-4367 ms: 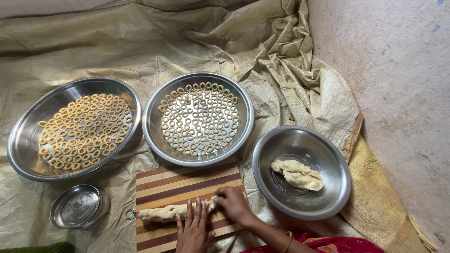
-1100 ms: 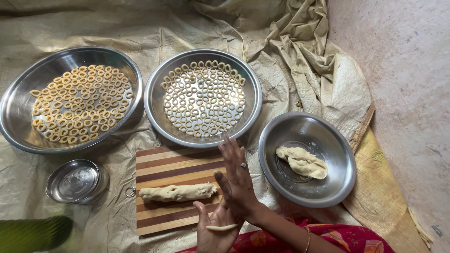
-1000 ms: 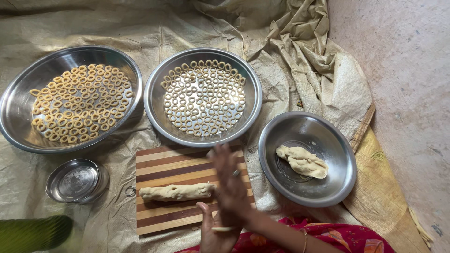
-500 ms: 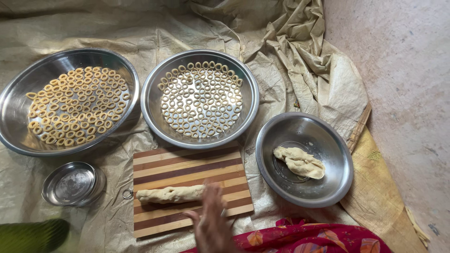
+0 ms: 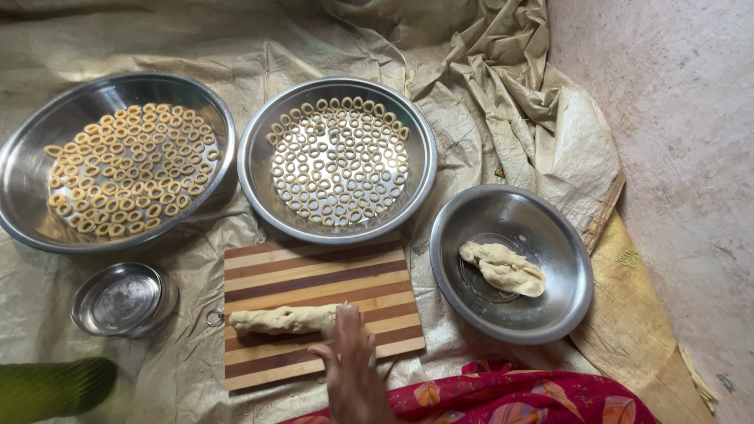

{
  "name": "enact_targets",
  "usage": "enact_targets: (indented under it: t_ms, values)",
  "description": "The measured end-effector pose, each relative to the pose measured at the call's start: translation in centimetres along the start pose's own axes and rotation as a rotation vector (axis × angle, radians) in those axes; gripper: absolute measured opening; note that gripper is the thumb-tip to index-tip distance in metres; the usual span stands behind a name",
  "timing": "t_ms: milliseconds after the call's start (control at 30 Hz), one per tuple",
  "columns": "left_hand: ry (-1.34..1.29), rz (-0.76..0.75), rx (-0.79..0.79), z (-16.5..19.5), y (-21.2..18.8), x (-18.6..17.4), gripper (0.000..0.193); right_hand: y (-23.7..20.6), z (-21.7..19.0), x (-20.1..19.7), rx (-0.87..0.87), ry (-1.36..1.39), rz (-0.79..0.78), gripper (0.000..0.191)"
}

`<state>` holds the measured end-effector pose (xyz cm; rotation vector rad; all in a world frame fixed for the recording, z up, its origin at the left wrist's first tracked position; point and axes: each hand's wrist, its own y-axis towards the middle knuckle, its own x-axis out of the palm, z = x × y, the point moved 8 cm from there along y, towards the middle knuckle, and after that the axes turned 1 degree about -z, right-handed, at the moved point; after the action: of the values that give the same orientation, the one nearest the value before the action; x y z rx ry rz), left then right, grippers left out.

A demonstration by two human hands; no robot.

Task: The person rolls small pieces of dough between their palms to form thin ropes, then joins the ends to create rings. The rings are placed into a large metal tray. The person repeats this process continuously.

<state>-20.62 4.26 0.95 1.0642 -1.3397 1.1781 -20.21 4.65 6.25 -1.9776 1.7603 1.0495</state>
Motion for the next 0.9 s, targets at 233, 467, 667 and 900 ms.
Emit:
enact_targets:
  t_ms: [233, 467, 667, 900]
  values:
    - [0.102, -0.061, 0.0, 0.0, -0.4, -4.1, 0.085, 0.4, -0.3, -1.5, -0.049, -0.212, 0.057, 0.04]
    - [-0.331, -0.386, -0.142, -0.7, -1.8, -3.0, 0.087, 2.1, 2.1, -4.0, 0.099, 0.26, 0.054, 0.058]
    - [0.782, -0.178, 0.305, 1.0, -2.4, 0.4, 0.094, 2.2, -1.5, -4.9, -0.156, -0.113, 0.143, 0.067]
    - [0.027, -0.195, -0.363, -2.5, -1.0, 3.4, 0.109, 7.6, 3.4, -7.4, 0.209, 0.289, -0.122, 0.077]
